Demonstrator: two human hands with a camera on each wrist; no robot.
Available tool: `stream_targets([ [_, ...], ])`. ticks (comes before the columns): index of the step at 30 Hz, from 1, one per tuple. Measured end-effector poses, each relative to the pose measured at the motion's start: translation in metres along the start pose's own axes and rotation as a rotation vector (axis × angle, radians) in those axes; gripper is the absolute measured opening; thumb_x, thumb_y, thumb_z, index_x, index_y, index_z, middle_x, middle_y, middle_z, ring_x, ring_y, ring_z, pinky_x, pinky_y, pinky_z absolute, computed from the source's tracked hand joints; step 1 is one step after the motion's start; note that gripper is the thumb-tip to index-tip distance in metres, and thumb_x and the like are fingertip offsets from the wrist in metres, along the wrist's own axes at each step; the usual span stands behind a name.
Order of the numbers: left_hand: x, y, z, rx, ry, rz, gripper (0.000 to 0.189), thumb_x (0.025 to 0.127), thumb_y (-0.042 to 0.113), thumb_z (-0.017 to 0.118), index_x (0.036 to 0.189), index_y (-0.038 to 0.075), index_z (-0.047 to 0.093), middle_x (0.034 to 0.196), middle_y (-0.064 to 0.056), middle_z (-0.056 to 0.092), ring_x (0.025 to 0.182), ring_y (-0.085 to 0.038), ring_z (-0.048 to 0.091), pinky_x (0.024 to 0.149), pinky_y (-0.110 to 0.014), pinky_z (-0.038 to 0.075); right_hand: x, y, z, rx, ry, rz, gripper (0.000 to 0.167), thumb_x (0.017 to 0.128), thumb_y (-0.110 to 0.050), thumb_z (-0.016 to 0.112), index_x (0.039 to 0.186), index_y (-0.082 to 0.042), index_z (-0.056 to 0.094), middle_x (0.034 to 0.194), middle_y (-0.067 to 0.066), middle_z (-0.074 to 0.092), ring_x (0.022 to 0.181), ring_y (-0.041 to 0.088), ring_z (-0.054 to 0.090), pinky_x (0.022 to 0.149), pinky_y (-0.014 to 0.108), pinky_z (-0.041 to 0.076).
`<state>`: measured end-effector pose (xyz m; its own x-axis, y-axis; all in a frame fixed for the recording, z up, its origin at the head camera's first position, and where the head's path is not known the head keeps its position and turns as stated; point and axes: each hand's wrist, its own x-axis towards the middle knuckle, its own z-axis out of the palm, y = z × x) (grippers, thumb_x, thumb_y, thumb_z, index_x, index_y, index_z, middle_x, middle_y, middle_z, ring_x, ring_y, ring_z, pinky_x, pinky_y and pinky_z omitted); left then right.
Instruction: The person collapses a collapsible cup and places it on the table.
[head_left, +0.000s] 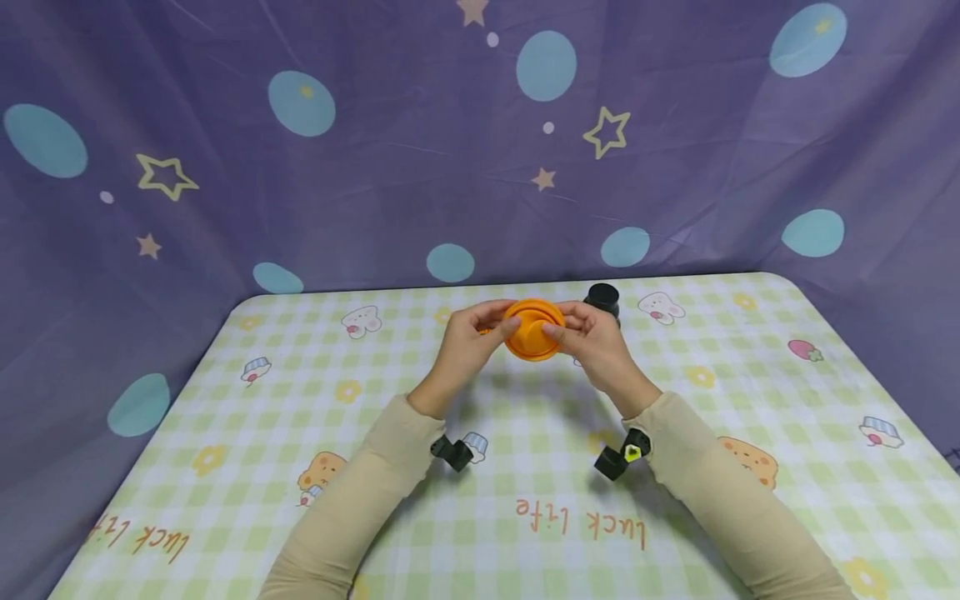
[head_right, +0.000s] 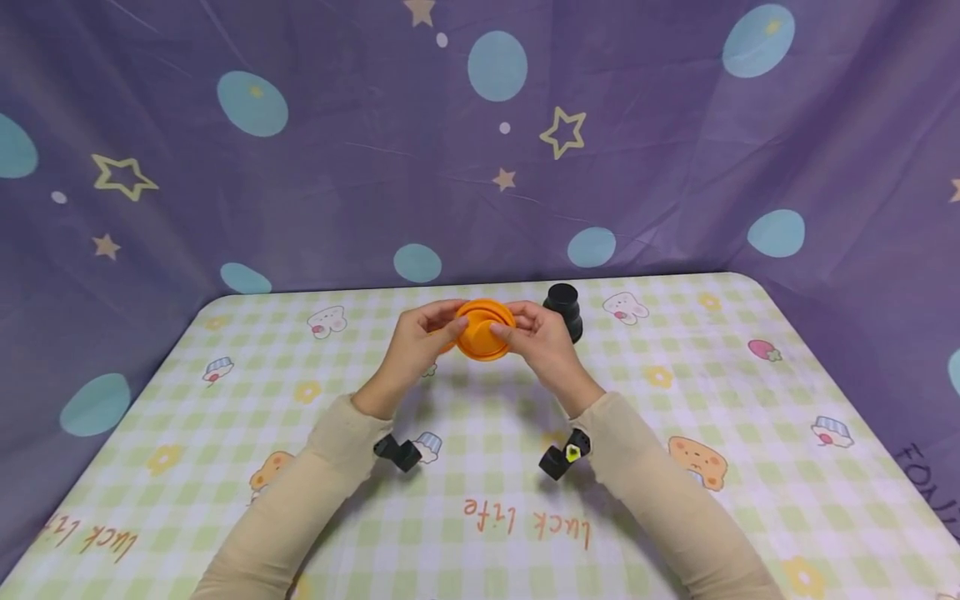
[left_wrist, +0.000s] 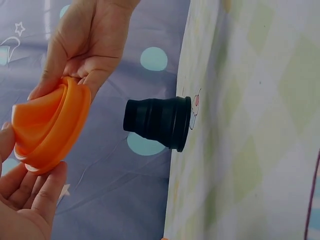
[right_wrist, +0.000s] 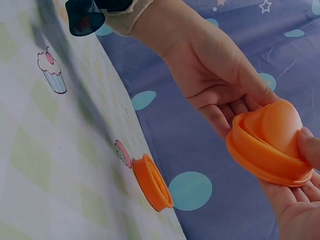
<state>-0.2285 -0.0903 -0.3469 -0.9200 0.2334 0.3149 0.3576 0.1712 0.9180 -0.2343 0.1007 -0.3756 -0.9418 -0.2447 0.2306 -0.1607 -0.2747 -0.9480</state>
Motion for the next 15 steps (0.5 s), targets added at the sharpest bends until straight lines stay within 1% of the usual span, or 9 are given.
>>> stream_targets([
  [2, -0.002, 0.008, 0.001, 0.033, 0.021, 0.001, 0.03, 0.089, 0.007, 0.065, 0.114, -0.01, 0.063, 0.099, -0.023, 0.067, 0.083, -0.017, 0.061, 0.074, -0.02, 0.051, 0.0, 0.0, 0.001, 0.001, 0.01, 0.002, 0.021, 0.09, 0.006, 0.057, 0.11, 0.011, 0.054, 0.089, -0.002, 0.071, 0.079, 0.012, 0.069, 0.07, 0.027, 0.057],
  [3, -0.003, 0.008, 0.002, 0.043, 0.03, 0.001, 0.03, 0.089, 0.007, 0.065, 0.113, -0.01, 0.063, 0.098, -0.024, 0.066, 0.082, -0.018, 0.06, 0.073, -0.02, 0.05, 0.0, 0.0, 0.002, 0.006, 0.014, 0.005, 0.022, 0.09, 0.006, 0.057, 0.11, 0.011, 0.053, 0.089, -0.002, 0.071, 0.079, 0.012, 0.069, 0.07, 0.027, 0.057],
  [6, 0.0, -0.002, 0.003, 0.062, 0.05, 0.016, 0.029, 0.089, 0.009, 0.066, 0.112, -0.008, 0.064, 0.097, -0.022, 0.067, 0.083, -0.021, 0.06, 0.073, -0.02, 0.051, -0.001, 0.001, 0.003, 0.022, 0.023, 0.017, 0.022, 0.089, 0.008, 0.056, 0.111, 0.013, 0.053, 0.087, -0.001, 0.071, 0.079, 0.013, 0.069, 0.07, 0.027, 0.057],
  [10, 0.004, -0.022, 0.004, 0.102, 0.064, 0.069, 0.029, 0.088, 0.013, 0.067, 0.112, -0.004, 0.066, 0.096, -0.018, 0.068, 0.084, -0.023, 0.061, 0.073, -0.024, 0.054, -0.002, 0.004, 0.003, 0.024, 0.021, 0.024, 0.022, 0.089, 0.008, 0.057, 0.111, 0.013, 0.053, 0.086, -0.001, 0.071, 0.078, 0.013, 0.069, 0.071, 0.028, 0.057],
  [12, 0.005, -0.026, 0.004, 0.125, 0.066, 0.1, 0.03, 0.088, 0.017, 0.068, 0.112, 0.0, 0.067, 0.097, -0.014, 0.069, 0.084, -0.02, 0.062, 0.072, -0.025, 0.055, -0.002, 0.004, 0.003, 0.007, 0.012, 0.023, 0.022, 0.089, 0.008, 0.057, 0.11, 0.012, 0.054, 0.087, -0.001, 0.071, 0.079, 0.012, 0.069, 0.071, 0.028, 0.057],
  [15, 0.005, -0.029, 0.002, 0.15, 0.055, 0.151, 0.03, 0.088, 0.018, 0.067, 0.113, 0.001, 0.068, 0.1, -0.011, 0.07, 0.085, -0.018, 0.064, 0.072, -0.025, 0.055, -0.001, 0.003, 0.003, -0.039, -0.001, 0.037, 0.022, 0.087, 0.008, 0.06, 0.109, 0.011, 0.054, 0.088, -0.001, 0.071, 0.079, 0.012, 0.068, 0.072, 0.027, 0.056],
])
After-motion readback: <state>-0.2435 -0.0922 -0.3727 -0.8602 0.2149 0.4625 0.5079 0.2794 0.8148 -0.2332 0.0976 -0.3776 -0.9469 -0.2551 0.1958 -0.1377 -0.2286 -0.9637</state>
